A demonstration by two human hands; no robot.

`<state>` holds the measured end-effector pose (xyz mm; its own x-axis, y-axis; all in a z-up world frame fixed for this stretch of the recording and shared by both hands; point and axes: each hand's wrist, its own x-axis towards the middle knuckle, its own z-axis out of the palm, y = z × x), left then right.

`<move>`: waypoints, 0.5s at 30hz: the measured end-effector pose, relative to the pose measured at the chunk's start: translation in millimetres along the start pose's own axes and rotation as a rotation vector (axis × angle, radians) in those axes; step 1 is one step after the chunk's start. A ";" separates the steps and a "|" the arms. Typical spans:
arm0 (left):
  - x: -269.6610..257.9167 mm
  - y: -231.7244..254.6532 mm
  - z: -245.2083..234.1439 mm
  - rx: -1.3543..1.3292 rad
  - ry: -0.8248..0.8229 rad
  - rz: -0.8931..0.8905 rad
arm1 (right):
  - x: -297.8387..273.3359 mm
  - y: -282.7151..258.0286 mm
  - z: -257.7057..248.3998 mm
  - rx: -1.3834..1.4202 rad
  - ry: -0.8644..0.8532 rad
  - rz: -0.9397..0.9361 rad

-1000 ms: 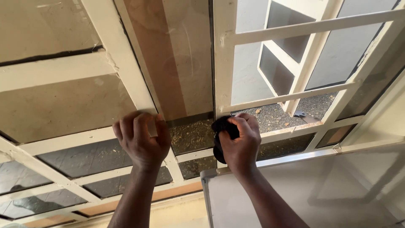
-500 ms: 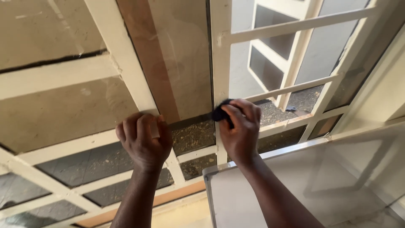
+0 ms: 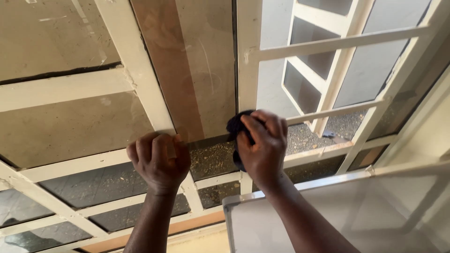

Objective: The person wipes the white window frame with a black cloth, then pours liquid from a blue bottle onto the cloth and continues wiping the frame. The person works on multiple sections of the frame without visibly cleaning the glass panes.

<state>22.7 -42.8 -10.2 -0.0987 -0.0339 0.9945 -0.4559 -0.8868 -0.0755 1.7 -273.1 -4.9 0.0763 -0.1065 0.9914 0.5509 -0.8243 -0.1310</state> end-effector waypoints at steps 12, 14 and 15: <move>0.2 9.2 2.6 0.078 0.039 -0.043 | 28.1 13.3 -10.9 0.097 -0.057 -0.078; 2.0 11.6 -0.8 0.090 0.037 -0.041 | 15.6 9.4 -11.9 0.117 -0.121 -0.105; 3.7 12.9 -1.1 0.095 0.039 -0.038 | 10.4 8.1 -12.6 0.129 -0.181 -0.134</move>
<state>15.5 -53.8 -7.6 -0.1181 0.0165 0.9929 -0.3741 -0.9269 -0.0291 -3.5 -287.9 4.3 0.1367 0.1100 0.9845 0.6666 -0.7454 -0.0093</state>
